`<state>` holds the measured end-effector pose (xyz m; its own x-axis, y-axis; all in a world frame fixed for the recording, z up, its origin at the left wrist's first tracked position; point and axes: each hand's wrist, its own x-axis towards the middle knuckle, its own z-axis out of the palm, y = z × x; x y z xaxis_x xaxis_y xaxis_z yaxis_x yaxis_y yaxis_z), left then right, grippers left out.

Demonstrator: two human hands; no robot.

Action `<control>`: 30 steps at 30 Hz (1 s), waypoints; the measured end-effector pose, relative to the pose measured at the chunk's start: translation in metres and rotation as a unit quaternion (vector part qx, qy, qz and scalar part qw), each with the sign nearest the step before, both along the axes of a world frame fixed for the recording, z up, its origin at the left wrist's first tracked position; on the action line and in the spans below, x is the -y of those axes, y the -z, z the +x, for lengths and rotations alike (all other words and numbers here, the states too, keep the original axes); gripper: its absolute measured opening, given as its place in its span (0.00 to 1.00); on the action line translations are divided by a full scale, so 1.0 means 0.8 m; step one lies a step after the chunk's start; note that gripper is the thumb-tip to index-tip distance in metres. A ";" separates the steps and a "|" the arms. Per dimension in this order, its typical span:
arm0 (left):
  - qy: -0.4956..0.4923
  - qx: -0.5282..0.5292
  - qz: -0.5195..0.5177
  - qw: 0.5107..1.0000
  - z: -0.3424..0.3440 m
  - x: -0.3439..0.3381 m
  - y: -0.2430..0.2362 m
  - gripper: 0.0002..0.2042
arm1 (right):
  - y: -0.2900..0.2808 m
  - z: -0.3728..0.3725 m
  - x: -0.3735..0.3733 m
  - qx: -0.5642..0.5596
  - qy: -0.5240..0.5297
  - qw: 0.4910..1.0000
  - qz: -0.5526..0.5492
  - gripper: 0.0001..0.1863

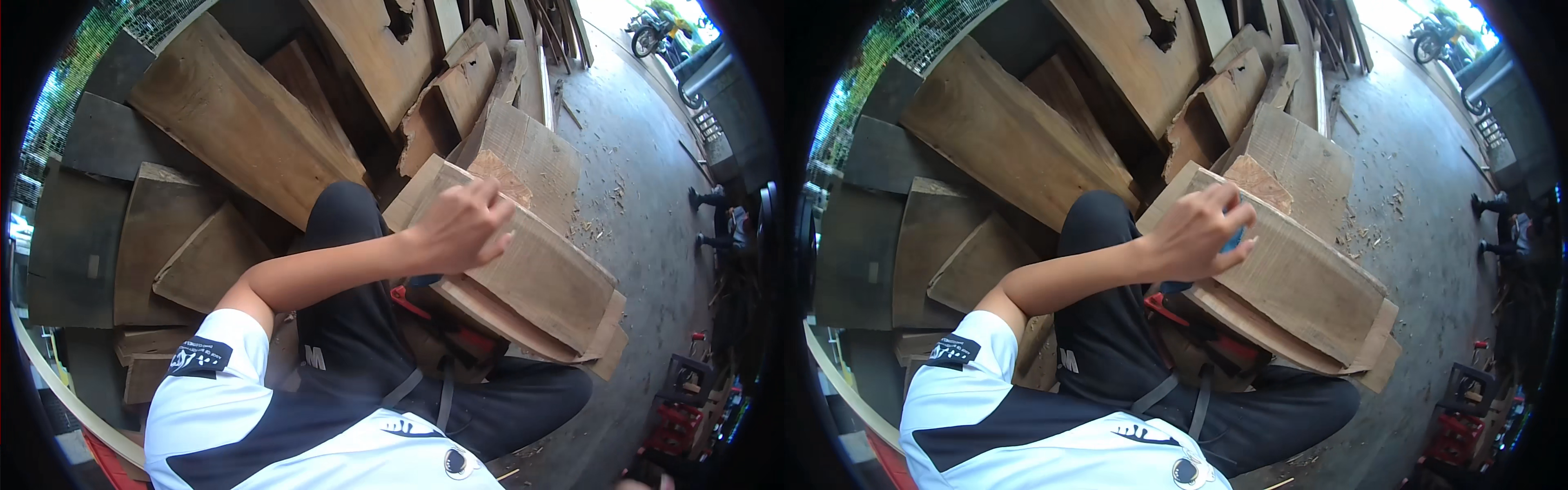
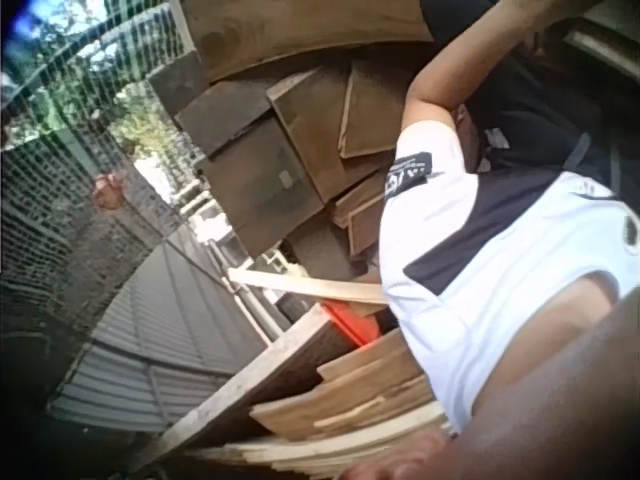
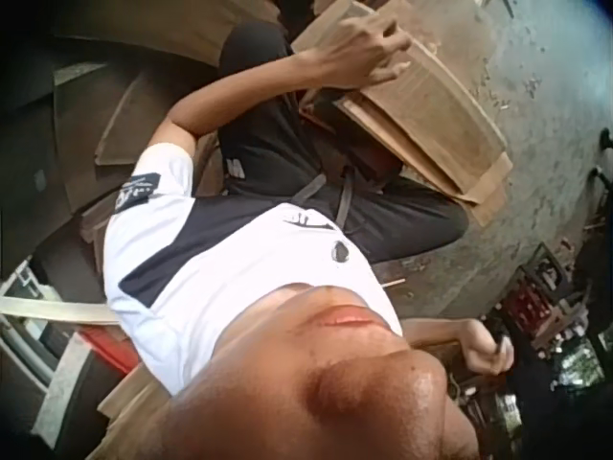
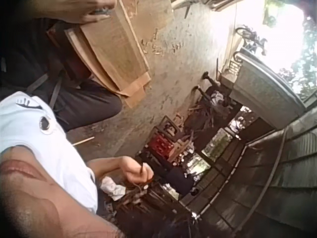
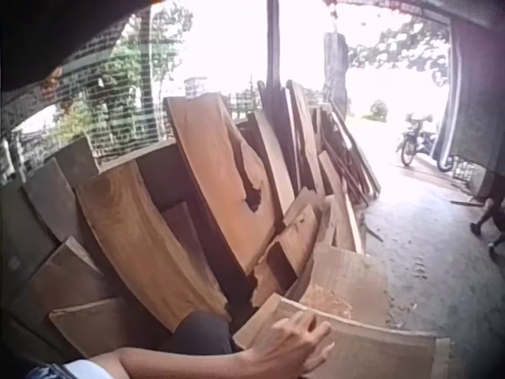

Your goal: Hammering wood planks and wiping them with a cloth.

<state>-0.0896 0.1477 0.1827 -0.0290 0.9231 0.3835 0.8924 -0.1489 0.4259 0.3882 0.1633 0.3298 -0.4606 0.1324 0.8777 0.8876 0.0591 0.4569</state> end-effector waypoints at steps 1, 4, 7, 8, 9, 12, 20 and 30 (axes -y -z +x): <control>-0.065 -0.004 -0.030 0.997 -0.006 -0.002 0.007 0.23 | 0.046 -0.027 -0.004 0.008 -0.029 0.996 -0.081 0.14; -0.101 -0.032 -0.245 0.964 -0.012 -0.015 0.023 0.35 | 0.181 -0.163 -0.038 -0.231 -0.423 0.766 -0.425 0.07; -0.051 -0.018 -0.298 0.953 -0.013 -0.026 0.036 0.31 | 0.229 -0.276 -0.061 -0.109 -0.435 0.669 -0.593 0.28; -0.047 -0.016 -0.275 0.960 -0.011 -0.029 0.041 0.25 | 0.233 -0.301 -0.058 -0.123 -0.474 0.621 -0.612 0.35; 0.009 0.056 -0.213 0.975 -0.006 -0.034 0.045 0.23 | 0.235 -0.321 -0.055 -0.120 -0.452 0.577 -0.670 0.43; 0.091 0.281 -0.209 0.932 0.022 -0.060 0.053 0.21 | 0.242 -0.343 -0.051 -0.124 -0.446 0.583 -0.667 0.61; 0.089 -0.034 -0.001 0.995 0.020 -0.110 0.088 0.18 | 0.309 -0.253 -0.157 -0.206 -0.254 0.703 -0.632 0.35; 0.008 -0.097 -0.019 0.995 0.016 -0.138 0.155 0.23 | 0.318 -0.347 -0.106 -0.239 -0.340 0.657 -0.629 0.27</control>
<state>-0.0768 0.2582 0.0585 0.0574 0.9365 0.3459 0.9562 -0.1512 0.2506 0.1108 0.2483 0.0756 -0.5013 0.7971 0.3366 0.4841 0.5808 -0.6544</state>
